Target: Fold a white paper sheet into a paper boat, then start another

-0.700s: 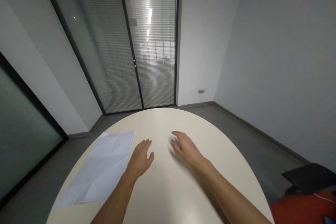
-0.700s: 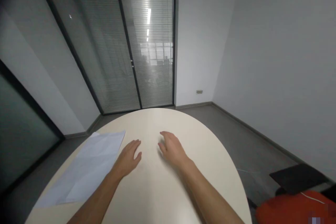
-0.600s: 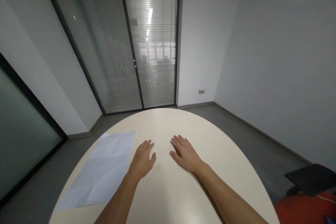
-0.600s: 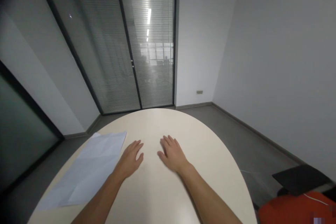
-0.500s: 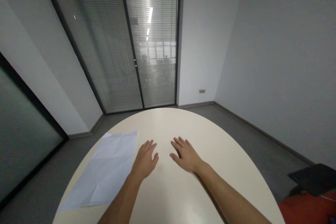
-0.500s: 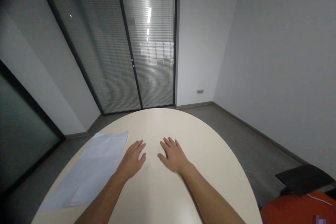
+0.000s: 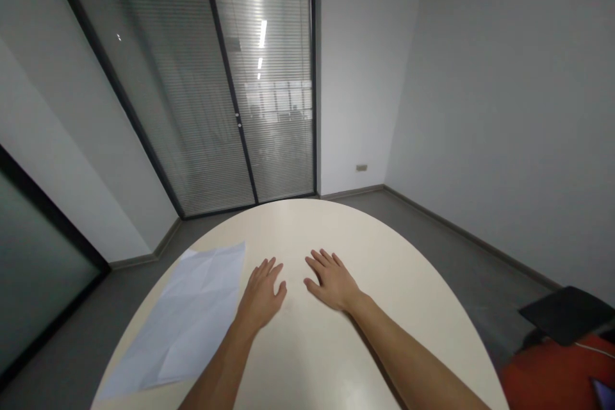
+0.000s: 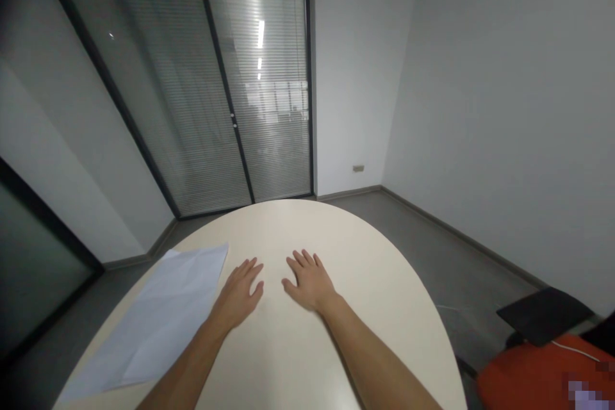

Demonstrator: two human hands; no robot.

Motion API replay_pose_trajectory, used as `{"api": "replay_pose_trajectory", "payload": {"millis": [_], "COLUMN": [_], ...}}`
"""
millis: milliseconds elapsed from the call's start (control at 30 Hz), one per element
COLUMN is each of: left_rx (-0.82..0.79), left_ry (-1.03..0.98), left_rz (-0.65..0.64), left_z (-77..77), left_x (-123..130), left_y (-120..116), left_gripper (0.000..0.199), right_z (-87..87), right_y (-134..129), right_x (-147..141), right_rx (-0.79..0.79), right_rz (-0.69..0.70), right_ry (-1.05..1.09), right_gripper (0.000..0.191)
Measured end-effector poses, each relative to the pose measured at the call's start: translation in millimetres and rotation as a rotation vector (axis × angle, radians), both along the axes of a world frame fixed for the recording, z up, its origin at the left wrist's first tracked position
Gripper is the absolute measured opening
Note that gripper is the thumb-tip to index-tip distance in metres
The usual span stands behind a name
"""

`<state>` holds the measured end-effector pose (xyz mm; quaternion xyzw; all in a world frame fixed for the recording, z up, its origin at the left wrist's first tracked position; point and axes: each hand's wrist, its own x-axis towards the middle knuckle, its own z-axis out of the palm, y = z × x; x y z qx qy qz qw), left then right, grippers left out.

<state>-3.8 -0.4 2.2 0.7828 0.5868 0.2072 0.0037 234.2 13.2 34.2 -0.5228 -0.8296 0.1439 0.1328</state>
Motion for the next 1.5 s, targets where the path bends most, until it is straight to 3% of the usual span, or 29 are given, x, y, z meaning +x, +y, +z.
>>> {"api": "replay_pose_trajectory", "payload": {"millis": [167, 300, 567, 800, 1000, 1200, 1500], "left_rx": [0.02, 0.035, 0.025, 0.008, -0.082, -0.03, -0.048], "left_ry": [-0.026, -0.026, 0.003, -0.012, 0.038, 0.049, 0.037], "left_rz": [-0.029, -0.015, 0.123, 0.043, 0.063, 0.043, 0.016], "left_z": [-8.6, -6.8, -4.7, 4.3, 1.6, 1.7, -2.2], "left_x": [-4, 0, 23, 25, 26, 21, 16], "left_y": [4, -1, -27, -50, -47, -43, -37], "left_gripper": [0.045, 0.042, 0.04, 0.043, 0.055, 0.053, 0.054], "right_z": [-5.4, -7.1, -3.0, -3.9, -2.8, -5.8, -5.1], "right_y": [2, 2, -14, -28, -19, -5, -5], "right_x": [2, 5, 12, 20, 13, 3, 6], "right_rx": [0.025, 0.014, 0.014, 0.02, 0.064, -0.034, -0.013], "right_rz": [-0.003, 0.004, 0.018, 0.028, 0.078, 0.127, 0.125], "right_ry": [0.025, 0.034, 0.022, 0.018, -0.052, -0.096, -0.046], "right_gripper": [0.07, 0.067, 0.066, 0.066, 0.07, 0.073, 0.07]}}
